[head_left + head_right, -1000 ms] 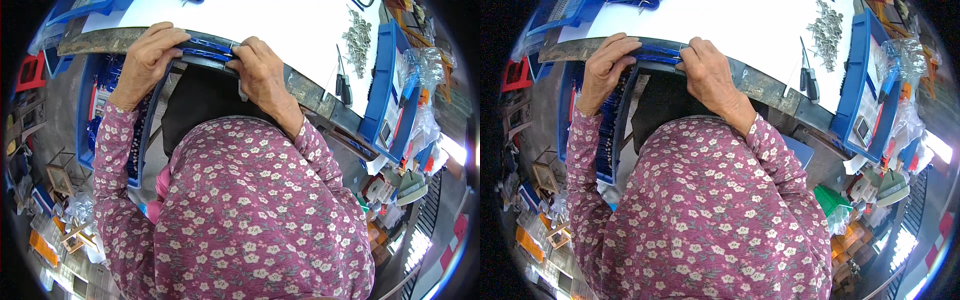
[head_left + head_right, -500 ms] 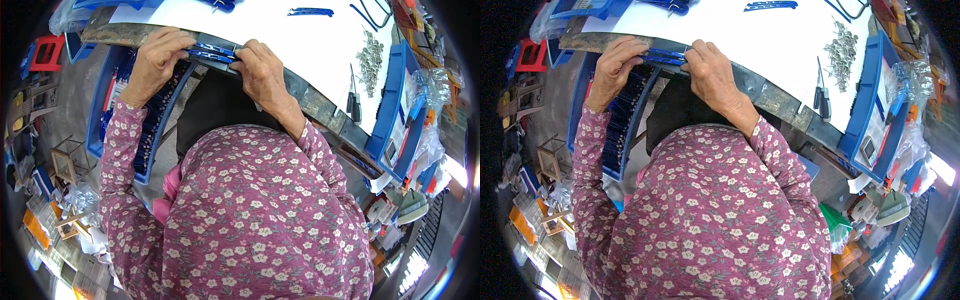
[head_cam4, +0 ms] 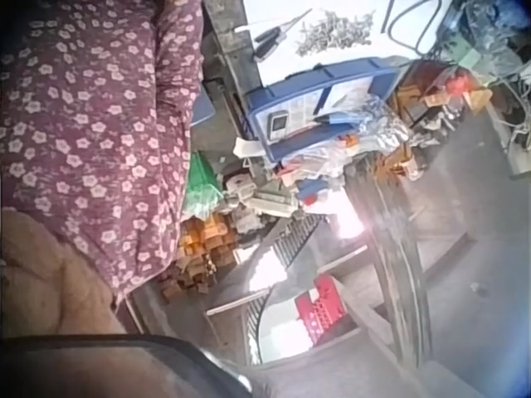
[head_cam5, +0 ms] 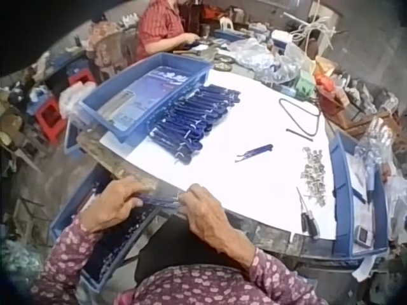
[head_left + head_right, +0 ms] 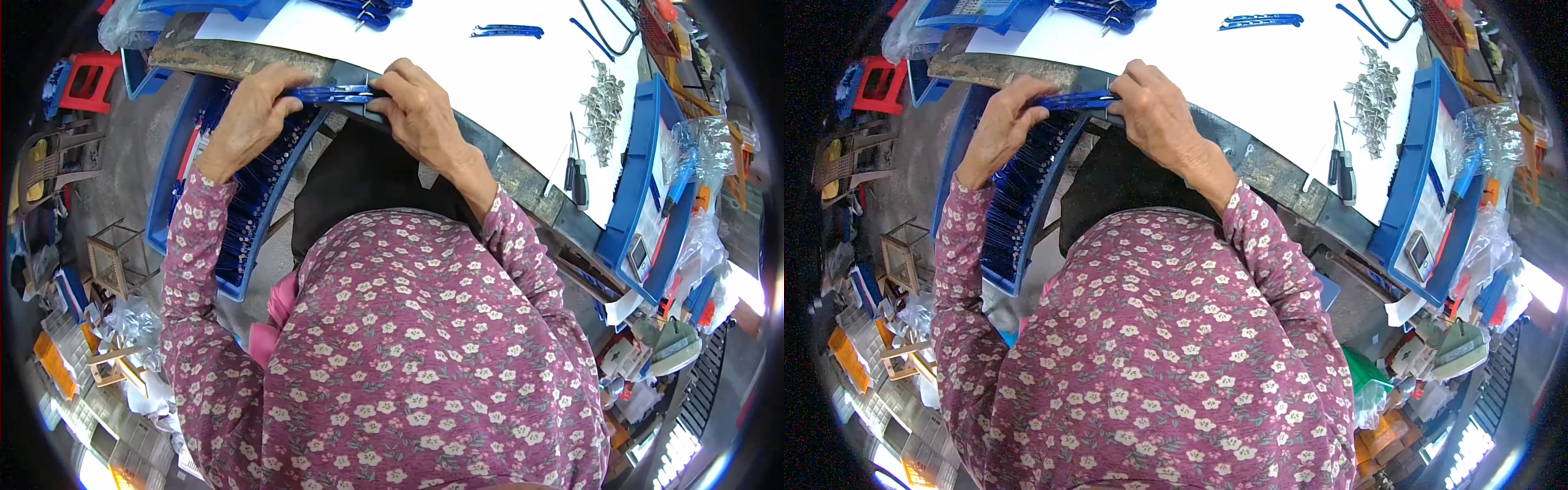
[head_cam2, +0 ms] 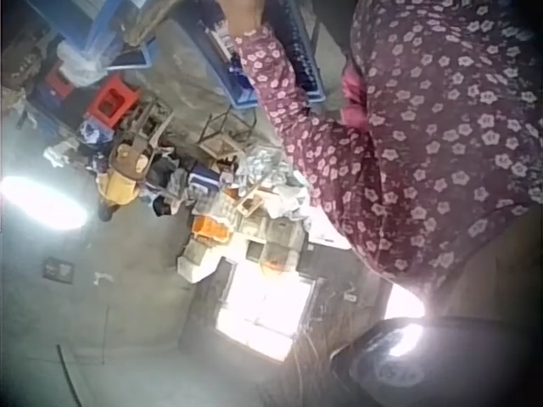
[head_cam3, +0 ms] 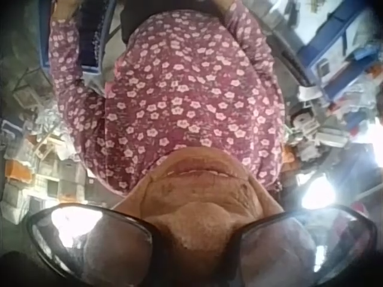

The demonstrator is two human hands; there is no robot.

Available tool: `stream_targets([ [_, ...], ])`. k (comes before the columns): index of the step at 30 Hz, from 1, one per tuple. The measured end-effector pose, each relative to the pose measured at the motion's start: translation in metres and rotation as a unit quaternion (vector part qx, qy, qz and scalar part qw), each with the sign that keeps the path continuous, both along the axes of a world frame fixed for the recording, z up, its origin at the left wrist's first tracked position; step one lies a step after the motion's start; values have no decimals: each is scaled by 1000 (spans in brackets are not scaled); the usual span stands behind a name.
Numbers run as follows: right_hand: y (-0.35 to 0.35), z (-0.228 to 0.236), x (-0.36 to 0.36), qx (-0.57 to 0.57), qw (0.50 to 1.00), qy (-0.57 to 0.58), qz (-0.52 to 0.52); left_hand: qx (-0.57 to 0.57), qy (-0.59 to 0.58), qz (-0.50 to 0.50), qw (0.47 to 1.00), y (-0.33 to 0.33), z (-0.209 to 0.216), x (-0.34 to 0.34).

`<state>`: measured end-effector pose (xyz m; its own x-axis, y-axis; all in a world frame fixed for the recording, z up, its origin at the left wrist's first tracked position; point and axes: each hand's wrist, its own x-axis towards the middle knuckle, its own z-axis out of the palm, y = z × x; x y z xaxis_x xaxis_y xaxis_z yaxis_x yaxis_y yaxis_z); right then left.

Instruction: Assembling small metal components onto blue plastic strips at a manual workstation.

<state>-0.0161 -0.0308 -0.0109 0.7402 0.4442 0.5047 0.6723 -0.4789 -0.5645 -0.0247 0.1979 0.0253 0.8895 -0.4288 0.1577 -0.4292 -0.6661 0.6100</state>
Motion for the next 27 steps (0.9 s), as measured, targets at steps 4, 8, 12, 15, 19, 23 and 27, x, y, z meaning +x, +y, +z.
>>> stream_targets([
  [4,-7,1,0,40,998,50,-13,-142,371,62,915,-14,3,-16],
  [8,-22,8,-2,46,992,107,-51,-346,430,80,830,-43,-3,-41],
  [12,-46,25,3,244,939,227,-80,-449,408,73,792,-85,2,-40],
  [15,-62,36,11,339,899,261,-99,-493,394,27,775,-123,-4,-25],
  [19,-85,42,21,394,873,264,-113,-516,367,-9,774,-159,-9,-11],
  [23,-96,45,29,436,853,270,-95,-539,349,-14,767,-175,-14,-2],
  [27,-98,46,37,447,848,272,-86,-537,348,-9,768,-178,-14,6],
])
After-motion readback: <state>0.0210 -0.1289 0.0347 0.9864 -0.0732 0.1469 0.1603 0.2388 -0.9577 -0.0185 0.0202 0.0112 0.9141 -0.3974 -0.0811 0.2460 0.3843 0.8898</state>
